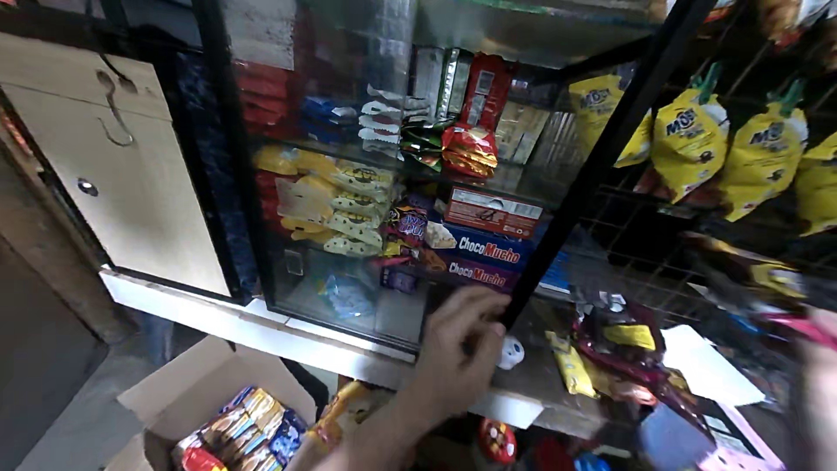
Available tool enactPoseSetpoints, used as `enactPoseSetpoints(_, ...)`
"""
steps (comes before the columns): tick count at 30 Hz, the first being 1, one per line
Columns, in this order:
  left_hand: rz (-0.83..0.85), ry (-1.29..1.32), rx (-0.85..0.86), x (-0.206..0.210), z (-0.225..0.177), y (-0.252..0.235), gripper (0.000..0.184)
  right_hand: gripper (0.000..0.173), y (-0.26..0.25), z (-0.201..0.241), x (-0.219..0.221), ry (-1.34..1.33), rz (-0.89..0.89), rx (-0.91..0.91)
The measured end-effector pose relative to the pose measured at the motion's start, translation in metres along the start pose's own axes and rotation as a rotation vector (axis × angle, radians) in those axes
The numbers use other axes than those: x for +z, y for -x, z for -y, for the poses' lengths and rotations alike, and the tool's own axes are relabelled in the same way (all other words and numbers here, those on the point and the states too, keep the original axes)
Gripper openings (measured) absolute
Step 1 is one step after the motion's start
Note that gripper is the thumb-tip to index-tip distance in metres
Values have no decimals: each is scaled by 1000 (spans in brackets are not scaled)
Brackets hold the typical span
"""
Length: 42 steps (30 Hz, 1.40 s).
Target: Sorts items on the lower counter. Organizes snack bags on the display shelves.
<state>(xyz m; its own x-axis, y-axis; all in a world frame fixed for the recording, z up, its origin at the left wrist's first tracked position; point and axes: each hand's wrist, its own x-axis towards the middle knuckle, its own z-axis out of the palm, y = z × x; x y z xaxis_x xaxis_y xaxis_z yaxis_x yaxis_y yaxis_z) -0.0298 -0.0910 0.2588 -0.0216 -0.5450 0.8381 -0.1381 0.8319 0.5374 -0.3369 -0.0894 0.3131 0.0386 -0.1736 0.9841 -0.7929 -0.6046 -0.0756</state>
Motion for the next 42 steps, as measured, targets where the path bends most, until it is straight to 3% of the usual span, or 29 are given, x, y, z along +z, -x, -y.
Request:
enactPoseSetpoints(2,116,295,-160,9,-5,3,54,19,-5,43,33,-126,141,-156)
enactPoseSetpoints(5,42,477,-209,13,-4,5,84,16,-6,87,88,-272,194,-289)
enactPoseSetpoints(10,-262,536,-283,-2,-2,-2,64,16,-10,115,141,-230,275,-446)
enactPoseSetpoints(15,-373,551,-390,-26,1,-19,45,23,-25,137,172,6,303,-631)
enactPoseSetpoints(19,-294,563,-537,-43,9,-36,47,26,-42,146,193,146,283,-775)
enactPoseSetpoints(25,-195,424,-531,-53,20,-34,53,23,-61,154,222,238,335,-881)
enactPoseSetpoints(28,-223,383,-536,-56,20,-28,52,19,-61,161,235,256,351,-857)
enactPoseSetpoints(36,-185,295,-548,-74,25,-24,56,19,-65,176,244,373,586,-539)
enactPoseSetpoints(42,-126,280,-578,-79,22,-24,56,23,-90,209,262,580,920,-180)
